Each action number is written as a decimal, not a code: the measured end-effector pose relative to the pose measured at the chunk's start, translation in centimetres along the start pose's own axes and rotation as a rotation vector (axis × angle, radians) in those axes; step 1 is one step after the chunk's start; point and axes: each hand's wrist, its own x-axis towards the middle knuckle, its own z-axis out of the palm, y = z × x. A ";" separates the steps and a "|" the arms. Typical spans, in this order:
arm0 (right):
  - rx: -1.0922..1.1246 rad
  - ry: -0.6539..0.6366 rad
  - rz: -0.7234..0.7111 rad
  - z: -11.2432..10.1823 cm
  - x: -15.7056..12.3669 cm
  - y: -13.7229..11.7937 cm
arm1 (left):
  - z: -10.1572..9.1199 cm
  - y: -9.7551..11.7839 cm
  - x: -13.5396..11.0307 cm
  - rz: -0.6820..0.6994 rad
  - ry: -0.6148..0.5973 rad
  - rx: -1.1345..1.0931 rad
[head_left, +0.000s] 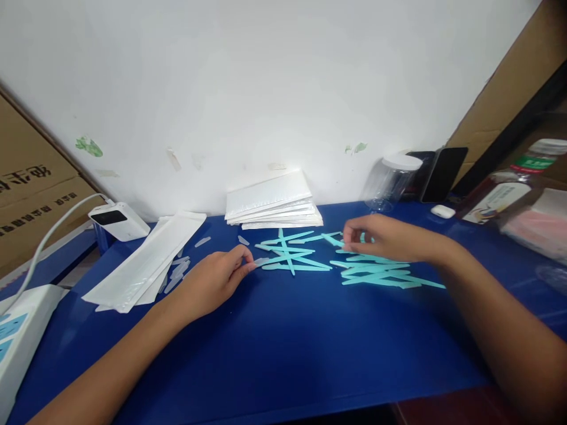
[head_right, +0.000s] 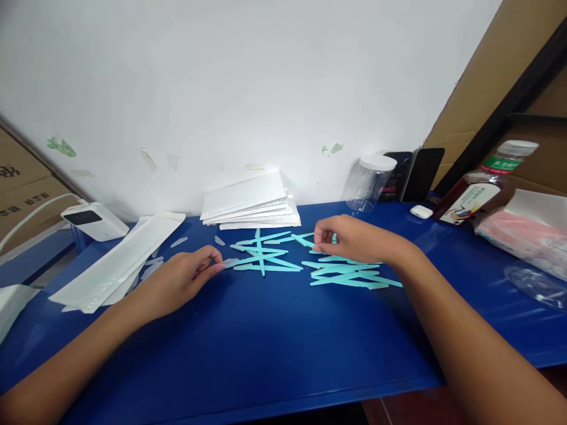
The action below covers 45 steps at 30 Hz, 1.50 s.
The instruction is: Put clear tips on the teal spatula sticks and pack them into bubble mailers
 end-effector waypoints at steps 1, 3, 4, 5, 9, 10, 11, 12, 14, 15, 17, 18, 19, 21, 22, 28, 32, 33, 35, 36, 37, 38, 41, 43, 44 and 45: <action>0.041 0.054 -0.048 0.5 0.1 -0.9 | 0.1 0.2 -0.1 0.007 -0.005 0.004; 0.130 0.106 -0.133 1.7 0.2 -2.8 | 0.2 0.4 -0.2 0.028 -0.008 0.017; 0.163 0.109 -0.173 2.4 0.3 -3.6 | 0.3 0.5 -0.3 0.041 -0.006 0.023; 0.178 0.103 -0.201 3.1 0.4 -4.4 | 0.4 0.7 -0.3 0.054 0.001 0.029; 0.167 0.105 -0.297 5.0 0.6 -6.1 | 0.6 1.2 -0.5 0.084 0.015 0.030; 0.163 0.112 -0.313 5.2 0.7 -6.2 | 0.6 1.3 -0.5 0.087 0.015 0.025; 0.159 0.117 -0.325 5.3 0.7 -6.1 | 0.6 1.3 -0.5 0.089 0.013 0.020; 0.156 0.120 -0.334 5.2 0.7 -6.0 | 0.6 1.4 -0.5 0.089 0.011 0.016; 0.157 0.118 -0.332 5.2 0.8 -5.7 | 0.6 1.4 -0.5 0.091 0.012 0.007; 0.157 0.114 -0.327 5.2 0.8 -5.6 | 0.6 1.4 -0.4 0.096 0.015 -0.001; 0.156 0.112 -0.325 5.4 0.8 -5.6 | 0.7 1.6 -0.5 0.109 0.021 -0.032; 0.158 0.116 -0.330 5.7 0.8 -5.7 | 0.8 1.7 -0.5 0.117 0.024 -0.052; 0.165 0.125 -0.338 5.9 0.8 -5.9 | 0.9 1.9 -0.6 0.123 0.027 -0.071; 0.189 0.151 -0.348 6.6 0.8 -6.3 | 1.2 2.4 -0.7 0.126 0.038 -0.108; 0.202 0.159 -0.347 6.9 0.8 -6.5 | 1.4 2.6 -0.7 0.126 0.046 -0.124; 0.210 0.202 -0.303 8.0 1.3 -6.1 | 1.3 1.1 0.1 0.072 0.169 -0.089; 0.161 0.221 -0.332 8.0 1.9 -5.1 | 0.9 -2.7 1.4 -0.028 0.254 0.283; 0.149 0.233 -0.337 7.8 2.0 -4.9 | 0.9 -3.5 1.7 -0.038 0.240 0.343; 0.104 0.284 -0.340 6.9 2.1 -4.5 | 0.9 -4.5 2.3 -0.032 0.178 0.400; 0.070 0.323 -0.339 6.3 2.1 -4.1 | 0.9 -4.7 2.6 -0.026 0.152 0.407; 0.029 0.366 -0.338 5.5 2.0 -3.7 | 0.9 -4.8 2.8 -0.025 0.134 0.411; -0.015 0.416 -0.329 4.7 2.0 -3.2 | 0.9 -4.6 2.9 -0.030 0.125 0.415; -0.146 0.530 -0.222 1.9 1.7 -1.1 | 0.7 -4.0 3.0 -0.075 0.122 0.442; -0.217 0.546 -0.106 0.4 1.5 0.5 | 0.5 -3.7 2.9 -0.099 0.105 0.463; -0.242 0.541 -0.053 -0.3 1.4 1.3 | 0.4 -3.7 2.8 -0.107 0.093 0.474; -0.260 0.522 -0.003 -0.8 1.3 2.0 | 0.3 -3.6 2.7 -0.115 0.078 0.487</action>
